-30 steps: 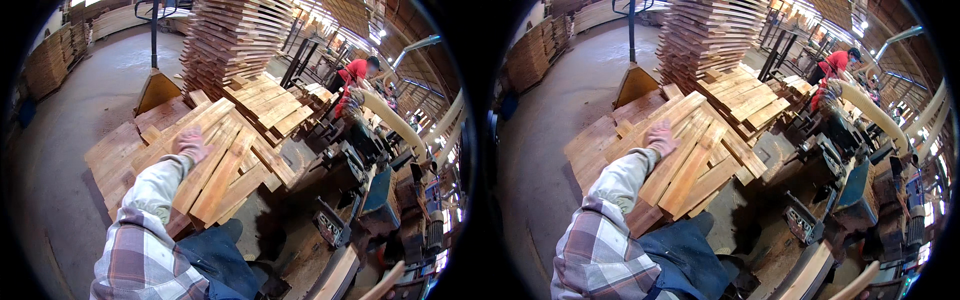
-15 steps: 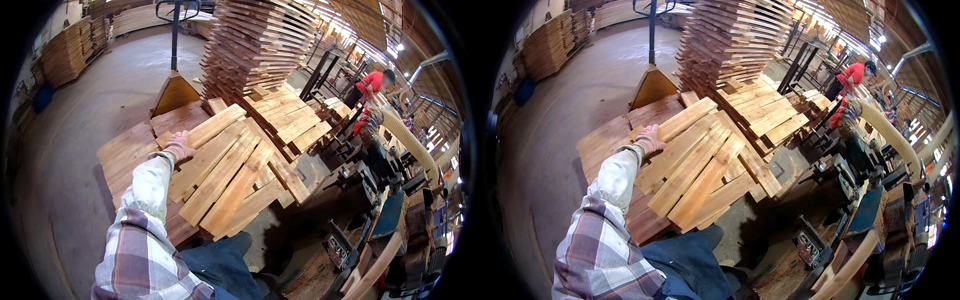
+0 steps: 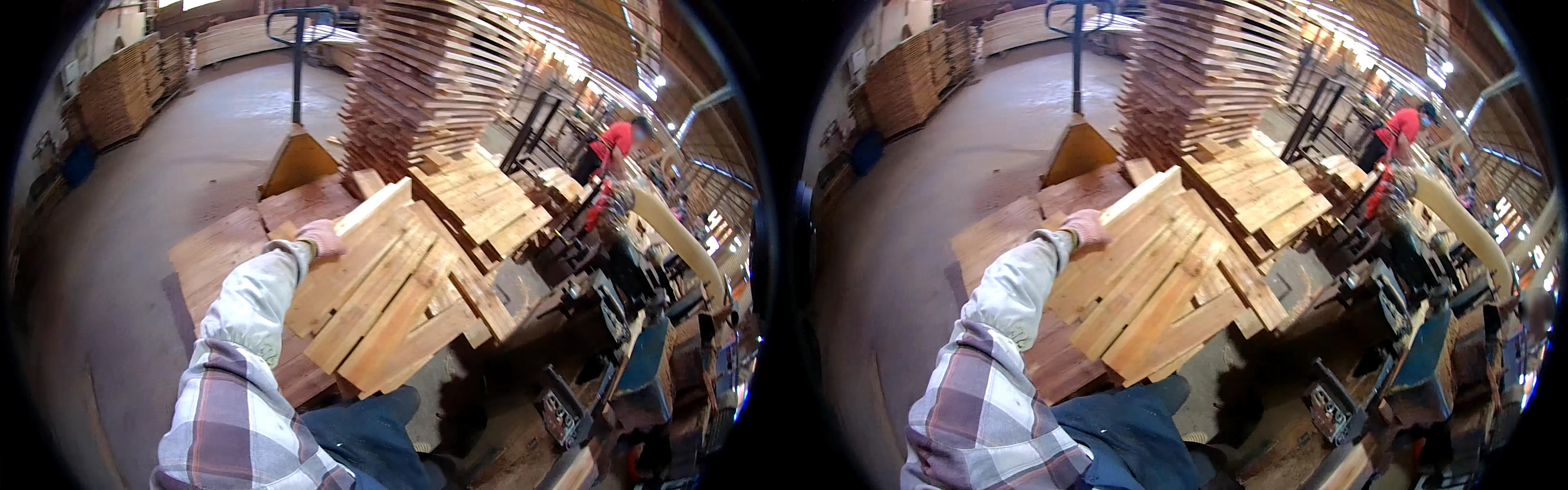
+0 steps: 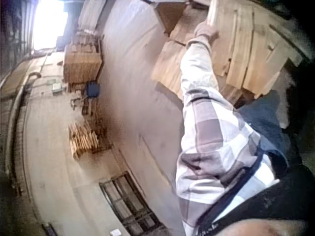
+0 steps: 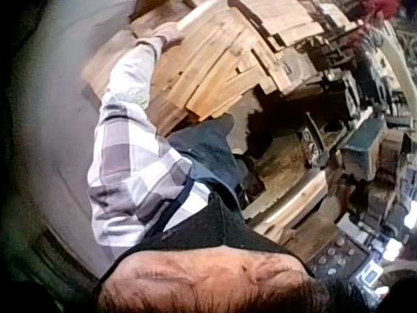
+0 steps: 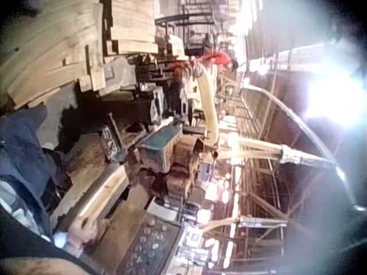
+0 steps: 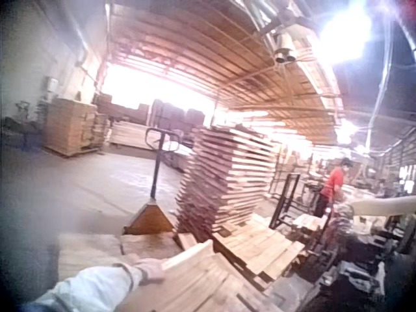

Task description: The person feeds wooden planks into a planer machine one by one, then stacks the processed planks on a nearby pile. The person repeats this cycle of feeding and stacking throughout the clip.

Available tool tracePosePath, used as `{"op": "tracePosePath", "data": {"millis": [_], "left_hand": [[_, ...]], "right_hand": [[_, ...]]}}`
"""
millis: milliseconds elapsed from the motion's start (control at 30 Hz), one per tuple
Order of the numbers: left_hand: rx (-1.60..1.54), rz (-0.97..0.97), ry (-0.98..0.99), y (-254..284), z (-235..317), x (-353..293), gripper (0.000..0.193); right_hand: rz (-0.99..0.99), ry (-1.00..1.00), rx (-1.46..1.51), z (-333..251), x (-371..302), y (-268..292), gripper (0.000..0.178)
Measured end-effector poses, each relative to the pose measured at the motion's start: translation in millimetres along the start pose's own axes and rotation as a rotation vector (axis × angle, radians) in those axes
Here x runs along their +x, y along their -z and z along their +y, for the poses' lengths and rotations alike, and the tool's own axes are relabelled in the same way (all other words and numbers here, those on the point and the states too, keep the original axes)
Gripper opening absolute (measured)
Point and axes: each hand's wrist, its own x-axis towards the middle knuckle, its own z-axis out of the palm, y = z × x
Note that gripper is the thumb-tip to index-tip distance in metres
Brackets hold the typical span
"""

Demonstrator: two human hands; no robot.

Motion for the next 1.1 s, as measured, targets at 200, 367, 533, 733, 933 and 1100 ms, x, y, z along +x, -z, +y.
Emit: {"op": "tracePosePath", "data": {"millis": [200,367,533,733,933,1100], "left_hand": [[-0.723,-0.085,-0.216,-24,20,-41,0.058],[-1.159,-0.424,-0.354,-60,155,-172,0.049],[-1.446,-0.85,-0.405,-138,302,-321,0.044],[-0.973,-1.634,-0.497,-160,342,-456,0.053],[-0.896,-0.855,-0.888,-179,316,-336,0.05],[-0.375,0.189,-0.786,-141,210,-98,0.049]], "right_hand": [[-0.074,-0.006,0.073,7,81,-73,0.059],[-0.428,0.193,0.392,-55,66,-64,0.059],[-0.663,0.465,-0.069,-195,13,77,0.111],[-0.569,-0.087,0.054,-63,-69,136,0.111],[-0.55,-0.617,0.052,-43,-164,190,0.096],[-0.328,-0.456,-0.051,19,-190,157,0.095]]}}
